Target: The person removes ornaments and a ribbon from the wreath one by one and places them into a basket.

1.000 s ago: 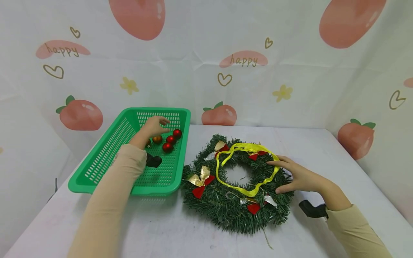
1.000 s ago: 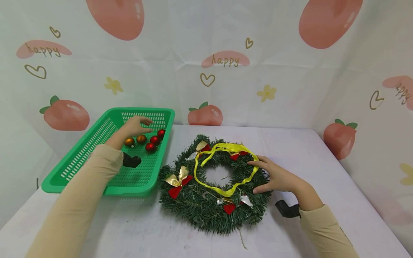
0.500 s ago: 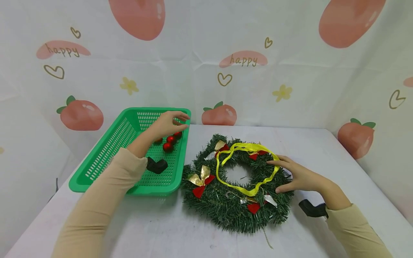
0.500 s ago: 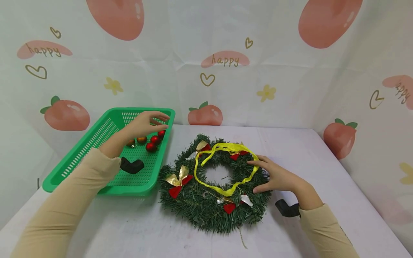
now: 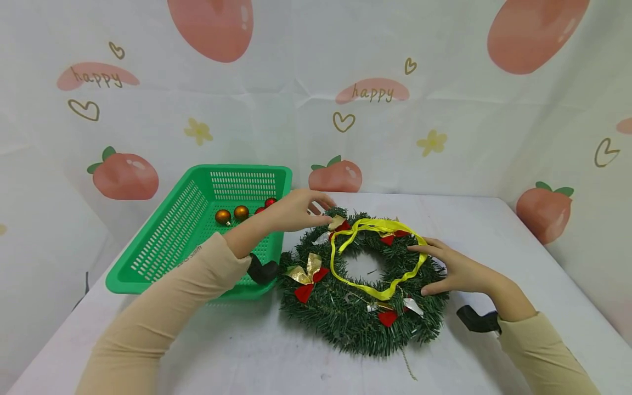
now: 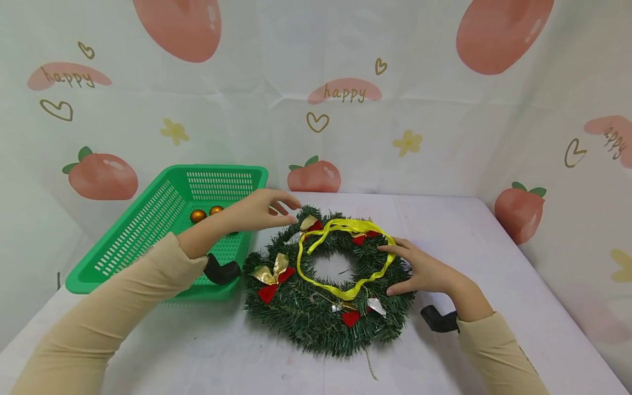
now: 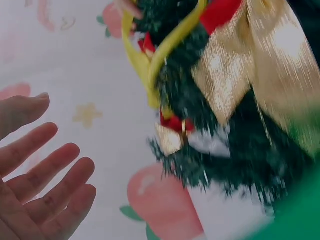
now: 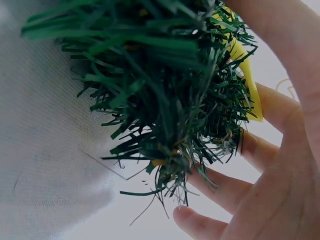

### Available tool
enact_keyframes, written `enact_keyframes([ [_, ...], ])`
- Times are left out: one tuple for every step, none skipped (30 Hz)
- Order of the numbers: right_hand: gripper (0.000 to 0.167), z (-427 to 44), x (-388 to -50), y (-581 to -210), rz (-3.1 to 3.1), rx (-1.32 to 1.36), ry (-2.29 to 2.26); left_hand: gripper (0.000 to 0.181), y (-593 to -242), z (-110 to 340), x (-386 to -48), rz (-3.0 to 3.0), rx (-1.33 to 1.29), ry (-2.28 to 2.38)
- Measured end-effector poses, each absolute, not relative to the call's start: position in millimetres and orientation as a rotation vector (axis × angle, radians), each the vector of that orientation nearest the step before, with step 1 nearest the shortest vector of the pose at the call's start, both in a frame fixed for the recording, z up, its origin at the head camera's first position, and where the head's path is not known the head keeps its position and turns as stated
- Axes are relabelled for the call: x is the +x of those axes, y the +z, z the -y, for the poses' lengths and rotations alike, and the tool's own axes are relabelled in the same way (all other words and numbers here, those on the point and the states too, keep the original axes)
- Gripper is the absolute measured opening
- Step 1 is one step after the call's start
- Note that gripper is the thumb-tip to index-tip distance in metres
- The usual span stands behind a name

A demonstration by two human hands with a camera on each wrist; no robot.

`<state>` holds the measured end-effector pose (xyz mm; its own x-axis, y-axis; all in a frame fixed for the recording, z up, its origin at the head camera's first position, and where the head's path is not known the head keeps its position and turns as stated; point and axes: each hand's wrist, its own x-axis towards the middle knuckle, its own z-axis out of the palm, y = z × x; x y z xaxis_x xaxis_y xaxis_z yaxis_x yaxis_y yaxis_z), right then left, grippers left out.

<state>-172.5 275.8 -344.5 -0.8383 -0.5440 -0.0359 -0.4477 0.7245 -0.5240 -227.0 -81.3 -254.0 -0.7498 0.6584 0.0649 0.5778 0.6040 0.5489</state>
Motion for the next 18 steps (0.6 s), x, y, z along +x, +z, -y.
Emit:
enact_keyframes([
  [0.082, -276, -173, -345, -2.74, -0.798, -0.763, 0.034, -254, 77, -226, -2.68, 1.053, 0.825],
  [0.082, -276, -172, -345, -2.74, -0.798, -0.765, 0.035, -254, 73, -225, -2.675, 1.058, 0.813],
  [0.082, -276, -172, -345, -2.738, -0.799, -0.768, 0.035, -254, 70, -224, -2.665, 1.056, 0.808],
  [0.082, -276, -172, -345, -2.737, -0.8, -0.771, 0.036, -255, 66, -224, -2.659, 1.058, 0.804],
  [0.082, -276, -172, -345, -2.736, -0.801, -0.773, 0.036, -256, 62, -224, -2.657, 1.054, 0.8],
  [0.082, -276, -172, -345, -2.736, -0.802, -0.775, 0.036, -257, 58, -224, -2.652, 1.049, 0.795],
  [0.082, -276, -172, -345, -2.737, -0.803, -0.774, 0.036, -258, 54, -224, -2.644, 1.039, 0.792],
  [0.082, -276, -172, -345, -2.737, -0.803, -0.774, 0.036, -260, 50, -224, -2.631, 1.024, 0.794],
  [0.082, -276, -172, -345, -2.737, -0.804, -0.775, 0.037, -263, 47, -225, -2.626, 1.012, 0.788],
  [0.082, -276, -172, -345, -2.737, -0.803, -0.776, 0.037, -266, 44, -225, -2.628, 1.003, 0.775],
  [0.082, -276, -172, -345, -2.737, -0.803, -0.777, 0.038, -269, 41, -226, -2.628, 0.99, 0.763],
  [0.082, -275, -172, -345, -2.737, -0.803, -0.778, 0.039, -272, 38, -227, -2.629, 0.98, 0.748],
  [0.082, -276, -172, -345, -2.737, -0.802, -0.777, 0.04, -275, 35, -228, -2.631, 0.965, 0.738],
  [0.082, -276, -172, -345, -2.736, -0.8, -0.778, 0.042, -279, 33, -229, -2.638, 0.953, 0.722],
  [0.082, -276, -172, -346, -2.736, -0.799, -0.781, 0.043, -283, 30, -230, -2.644, 0.935, 0.709],
  [0.082, -276, -172, -346, -2.736, -0.799, -0.782, 0.044, -286, 28, -230, -2.648, 0.916, 0.697],
  [0.082, -276, -172, -346, -2.736, -0.798, -0.782, 0.045, -288, 26, -231, -2.648, 0.893, 0.691],
  [0.082, -276, -172, -346, -2.736, -0.797, -0.782, 0.046, -291, 25, -231, -2.649, 0.871, 0.686],
])
